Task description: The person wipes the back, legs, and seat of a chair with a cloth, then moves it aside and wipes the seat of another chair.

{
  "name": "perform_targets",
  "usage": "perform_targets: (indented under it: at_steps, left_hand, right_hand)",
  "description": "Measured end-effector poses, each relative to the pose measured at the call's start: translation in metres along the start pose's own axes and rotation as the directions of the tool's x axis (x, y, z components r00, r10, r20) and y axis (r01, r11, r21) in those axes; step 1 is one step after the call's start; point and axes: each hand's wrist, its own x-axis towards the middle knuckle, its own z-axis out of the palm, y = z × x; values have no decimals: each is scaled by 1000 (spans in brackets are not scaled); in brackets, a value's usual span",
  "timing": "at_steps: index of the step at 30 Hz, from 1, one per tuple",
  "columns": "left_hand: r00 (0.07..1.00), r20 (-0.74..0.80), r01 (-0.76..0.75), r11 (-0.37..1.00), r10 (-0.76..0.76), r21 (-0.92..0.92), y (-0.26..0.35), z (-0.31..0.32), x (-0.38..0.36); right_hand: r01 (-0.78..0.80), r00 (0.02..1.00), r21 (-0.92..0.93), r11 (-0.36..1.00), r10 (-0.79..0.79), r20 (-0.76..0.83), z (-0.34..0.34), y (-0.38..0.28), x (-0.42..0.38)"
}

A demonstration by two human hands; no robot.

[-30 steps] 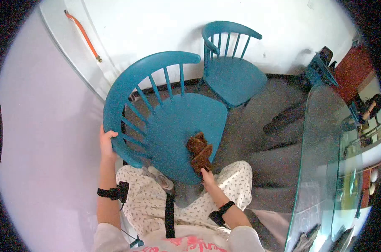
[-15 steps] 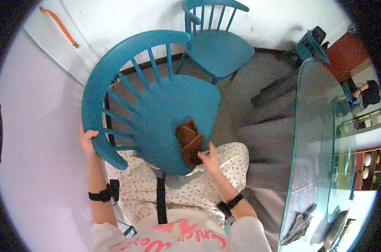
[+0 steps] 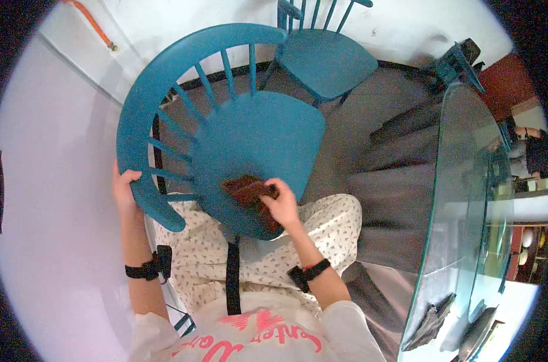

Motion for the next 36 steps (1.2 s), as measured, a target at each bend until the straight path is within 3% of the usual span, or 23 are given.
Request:
perform_targets:
  at_steps: [3, 4, 7, 9, 10, 11, 13, 14, 17, 19, 20, 22, 23, 25, 26, 28, 33, 35, 36]
  left_hand:
    - [1000, 3, 9, 1000, -9, -14, -4, -3, 0]
    - [1000, 26, 10, 1000, -9, -28, -5, -4, 1]
    - [1000, 16, -6, 999, 6, -37, -2, 0, -3]
    - [1000, 8, 0, 999, 1, -41, -2, 1, -2]
    - [1000, 4, 3, 999, -2, -44, -2, -1, -2]
    - [1000, 2, 4, 999, -4, -45, -2, -2, -1]
    - [1000, -8, 13, 999, -14, -38, -5, -5, 0]
    - [1000, -10, 13, 999, -14, -39, -5, -6, 1]
    - [1000, 22, 0, 999, 1, -39, -6, -6, 1]
    - [1000, 20, -4, 1000, 5, -29, -2, -1, -2]
    - [1000, 24, -1, 1000, 1, -27, -3, -1, -1]
    - [999, 29, -30, 998, 31, -47, -4, 0, -1]
    - [999, 30, -27, 999, 29, -47, -4, 0, 0]
    - [999, 21, -32, 998, 33, -47, -5, -2, 2]
    - [999, 22, -34, 998, 35, -48, -5, -3, 3]
    - [999, 36, -13, 999, 14, -36, -6, -7, 4]
    - [1000, 10, -5, 999, 5, -50, -4, -2, 0]
    - [1000, 3, 1, 998, -1, -57, -3, -1, -1]
    - [1000, 5, -5, 998, 5, -57, -3, -1, -1]
  right_hand:
    - [101, 985, 32, 994, -95, -144, -43, -27, 8]
    - [158, 963, -80, 984, -172, -206, -57, -40, 13]
    - [166, 950, -100, 981, -186, -253, -68, -52, 22]
    - [371, 897, -406, 835, -436, -78, -55, -72, 22]
    - [342, 937, -361, 867, -344, 61, -44, -68, 17]
    - [407, 913, -343, 847, -360, 195, -33, -57, 12]
    - [482, 798, -339, 808, -245, 551, -12, -9, 1]
    - [465, 769, -342, 817, -182, 612, -5, -12, -12]
    - [401, 822, -396, 826, -133, 555, 5, -14, -24]
    - [348, 922, -222, 911, -289, 259, 1, 2, -9]
    - [385, 922, -368, 846, -369, 116, -4, -1, 0]
    - [232, 962, -467, 853, -274, -22, -17, -8, 15]
    - [230, 962, -469, 853, -272, -23, -20, -6, 17]
    - [126, 990, -692, 711, -46, 132, -23, 2, 22]
    - [127, 990, -693, 710, -48, 131, -23, 11, 23]
    - [43, 978, -769, 637, 132, 164, -24, 25, 22]
    - [-150, 983, -641, 753, 184, -14, -67, 53, 13]
    - [-402, 911, -499, 767, 388, -138, -82, 76, 12]
    - [-403, 911, -500, 766, 388, -139, -87, 79, 11]
